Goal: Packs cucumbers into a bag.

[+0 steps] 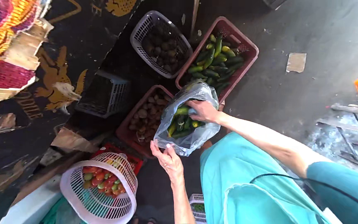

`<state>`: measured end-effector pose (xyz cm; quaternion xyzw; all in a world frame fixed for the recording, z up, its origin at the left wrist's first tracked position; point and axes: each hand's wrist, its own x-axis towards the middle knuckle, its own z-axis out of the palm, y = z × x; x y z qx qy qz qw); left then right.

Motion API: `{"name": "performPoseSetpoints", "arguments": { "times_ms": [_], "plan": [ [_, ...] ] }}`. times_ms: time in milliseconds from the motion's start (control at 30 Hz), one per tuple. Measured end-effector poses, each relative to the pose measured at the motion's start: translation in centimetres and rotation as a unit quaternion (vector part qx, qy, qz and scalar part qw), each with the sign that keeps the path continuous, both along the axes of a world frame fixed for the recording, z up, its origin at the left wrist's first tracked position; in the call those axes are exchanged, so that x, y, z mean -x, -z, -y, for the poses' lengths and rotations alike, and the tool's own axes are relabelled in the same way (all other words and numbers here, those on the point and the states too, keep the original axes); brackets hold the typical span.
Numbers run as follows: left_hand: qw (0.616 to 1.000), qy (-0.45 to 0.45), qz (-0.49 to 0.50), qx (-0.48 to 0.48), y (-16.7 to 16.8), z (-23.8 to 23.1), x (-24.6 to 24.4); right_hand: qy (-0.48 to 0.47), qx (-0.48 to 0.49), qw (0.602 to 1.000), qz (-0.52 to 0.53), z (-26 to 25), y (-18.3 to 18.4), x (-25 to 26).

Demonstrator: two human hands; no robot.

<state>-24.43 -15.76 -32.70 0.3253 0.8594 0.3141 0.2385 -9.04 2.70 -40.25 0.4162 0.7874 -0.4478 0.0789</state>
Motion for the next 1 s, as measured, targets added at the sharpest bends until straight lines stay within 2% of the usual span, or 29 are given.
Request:
{"name": "performPoseSetpoints", "arguments": {
  "times_ms": [100,233,267,333,400,433,500,533,567,633,733,800,833,933,1000],
  "plan": [
    [0.997,-0.06,0.017,-0.034,0.9,1.5,0.5,0.157,0.09,0.978,-0.101,1.5,-5.8,-4.0],
    [0.979,-0.161,0.109,-0.07,1.6,3.1,1.0,0.25,0.212,0.939,-0.1,0.0,-11.2,-9.7],
    [0.971,-0.184,0.14,-0.067,1.6,3.4,1.1,0.263,0.213,0.937,-0.09,-0.8,-11.9,-10.9],
    [0.958,-0.226,0.172,-0.039,1.8,4.2,1.3,0.283,0.146,0.945,-0.068,-2.4,-12.1,-12.6],
    [0.947,-0.254,0.194,0.025,2.5,5.2,1.6,0.263,0.016,0.964,-0.021,-4.0,-11.4,-13.9],
    [0.943,-0.25,0.204,0.081,2.9,5.6,1.7,0.223,-0.054,0.973,0.022,-4.6,-11.1,-14.1],
    [0.941,-0.195,0.202,0.187,4.3,6.5,1.9,0.143,-0.159,0.97,0.115,-4.6,-10.9,-13.5],
    [0.948,-0.143,0.184,0.215,5.2,7.0,1.9,0.11,-0.179,0.966,0.148,-3.9,-10.8,-12.9],
    [0.959,-0.086,0.163,0.213,6.1,7.3,1.8,0.083,-0.156,0.97,0.169,-3.0,-10.6,-12.2],
    [0.984,-0.007,0.117,0.134,8.2,7.7,1.5,0.024,-0.03,0.981,0.19,-0.3,-8.9,-10.5],
    [0.995,0.022,0.086,0.045,9.0,4.3,0.8,-0.074,0.115,0.981,0.14,5.2,-4.2,-8.1],
    [0.994,0.036,0.095,0.045,8.8,1.7,0.4,-0.14,0.133,0.971,0.143,7.9,-1.2,-7.2],
    [0.988,0.032,0.133,0.067,8.4,0.7,0.3,-0.151,0.126,0.969,0.15,8.9,0.2,-7.1],
    [0.976,0.033,0.162,0.141,7.8,-0.9,-0.5,-0.072,0.084,0.988,0.112,10.4,2.5,-7.4],
    [0.979,-0.009,0.159,0.126,7.7,-0.4,-1.0,-0.013,0.109,0.989,0.101,9.9,1.5,-7.3]
  ]
}}
